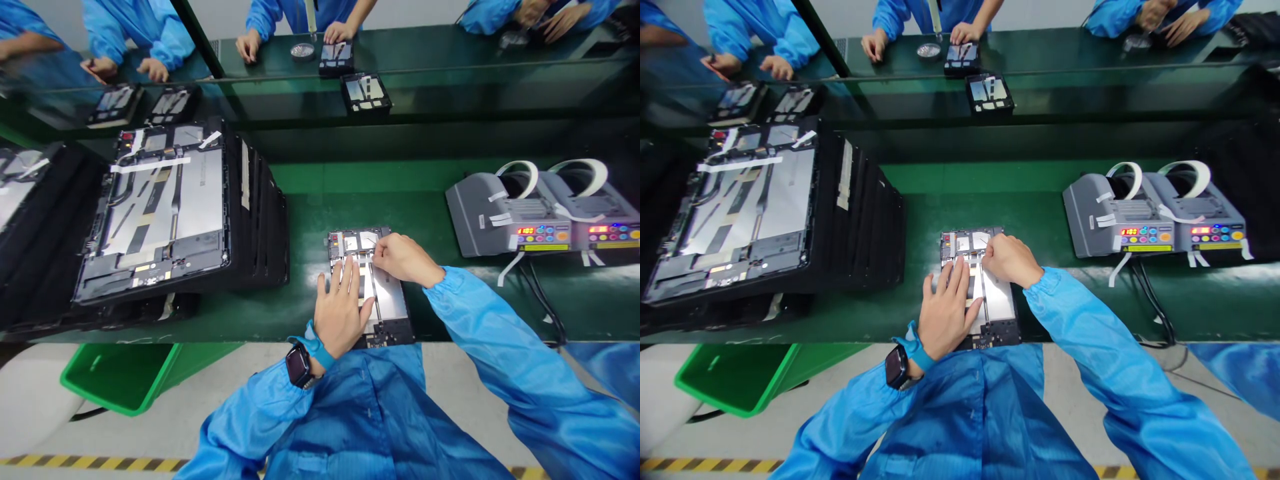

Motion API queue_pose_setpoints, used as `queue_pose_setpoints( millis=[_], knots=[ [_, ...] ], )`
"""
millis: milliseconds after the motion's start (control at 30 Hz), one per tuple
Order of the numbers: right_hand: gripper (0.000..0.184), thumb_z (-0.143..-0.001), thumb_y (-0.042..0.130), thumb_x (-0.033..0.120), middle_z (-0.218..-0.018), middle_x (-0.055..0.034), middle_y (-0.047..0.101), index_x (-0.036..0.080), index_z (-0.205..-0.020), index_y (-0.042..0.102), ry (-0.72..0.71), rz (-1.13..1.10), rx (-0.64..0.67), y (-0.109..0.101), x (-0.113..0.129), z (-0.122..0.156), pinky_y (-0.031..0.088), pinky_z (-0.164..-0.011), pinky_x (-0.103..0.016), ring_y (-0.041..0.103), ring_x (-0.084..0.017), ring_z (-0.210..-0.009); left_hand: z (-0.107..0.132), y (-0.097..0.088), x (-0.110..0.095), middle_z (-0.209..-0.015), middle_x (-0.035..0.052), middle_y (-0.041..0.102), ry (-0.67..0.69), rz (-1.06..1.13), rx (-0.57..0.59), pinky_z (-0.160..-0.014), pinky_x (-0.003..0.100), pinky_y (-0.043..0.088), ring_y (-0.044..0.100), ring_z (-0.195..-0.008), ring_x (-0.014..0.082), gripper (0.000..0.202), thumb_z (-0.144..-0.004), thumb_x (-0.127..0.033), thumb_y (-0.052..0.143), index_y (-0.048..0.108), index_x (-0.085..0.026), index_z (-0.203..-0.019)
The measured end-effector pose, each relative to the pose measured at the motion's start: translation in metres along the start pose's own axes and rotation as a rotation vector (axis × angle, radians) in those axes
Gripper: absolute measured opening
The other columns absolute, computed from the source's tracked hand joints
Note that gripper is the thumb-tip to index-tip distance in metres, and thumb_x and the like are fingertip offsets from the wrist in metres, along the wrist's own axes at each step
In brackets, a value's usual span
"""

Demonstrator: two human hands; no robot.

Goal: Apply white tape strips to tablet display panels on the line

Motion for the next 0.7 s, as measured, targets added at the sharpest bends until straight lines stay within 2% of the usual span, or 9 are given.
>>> queue_pose_setpoints(
  millis=[200,467,700],
  knots=[
    [0.010,-0.085,0.066,0.021,-0.086,-0.0058,0.080,0.023,-0.078,0.073,0.004,0.044,-0.018,0.002,-0.001,-0.001,0.041,-0.069,-0.027,0.073,-0.021,-0.084,-0.003,0.000,0.002,-0.170,0.0180,0.040,0.005,-0.001,-0.009,-0.117,0.058,0.040,0.044,-0.151,0.0370,0.069,-0.108,-0.051,0.038,0.041,-0.010,-0.163],
    [0.012,-0.088,0.066,0.024,-0.082,-0.0041,0.078,0.023,-0.076,0.068,-0.015,0.002,-0.015,0.003,-0.002,0.000,0.038,-0.065,-0.026,0.069,-0.019,-0.078,-0.024,-0.008,0.003,-0.156,0.0185,0.056,0.037,0.000,-0.045,-0.106,0.053,0.044,0.055,-0.132,0.0377,0.059,-0.107,-0.050,0.042,0.052,-0.021,-0.158],
    [0.011,-0.090,0.067,0.026,-0.085,-0.0041,0.079,0.023,-0.080,0.070,0.006,0.008,0.002,0.001,0.000,0.002,0.038,-0.066,-0.026,0.070,-0.018,-0.078,-0.030,-0.008,0.005,-0.154,0.0177,0.055,0.056,-0.011,-0.048,-0.104,0.053,0.044,0.054,-0.131,0.0372,0.055,-0.107,-0.045,0.044,0.051,-0.026,-0.158]
  ],
)
Point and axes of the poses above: each hand's wrist, its own z-axis away from the middle knuckle, its own y-axis out of the palm, x = y × z, the point moved 5 cm from there along -z, towards the middle knuckle
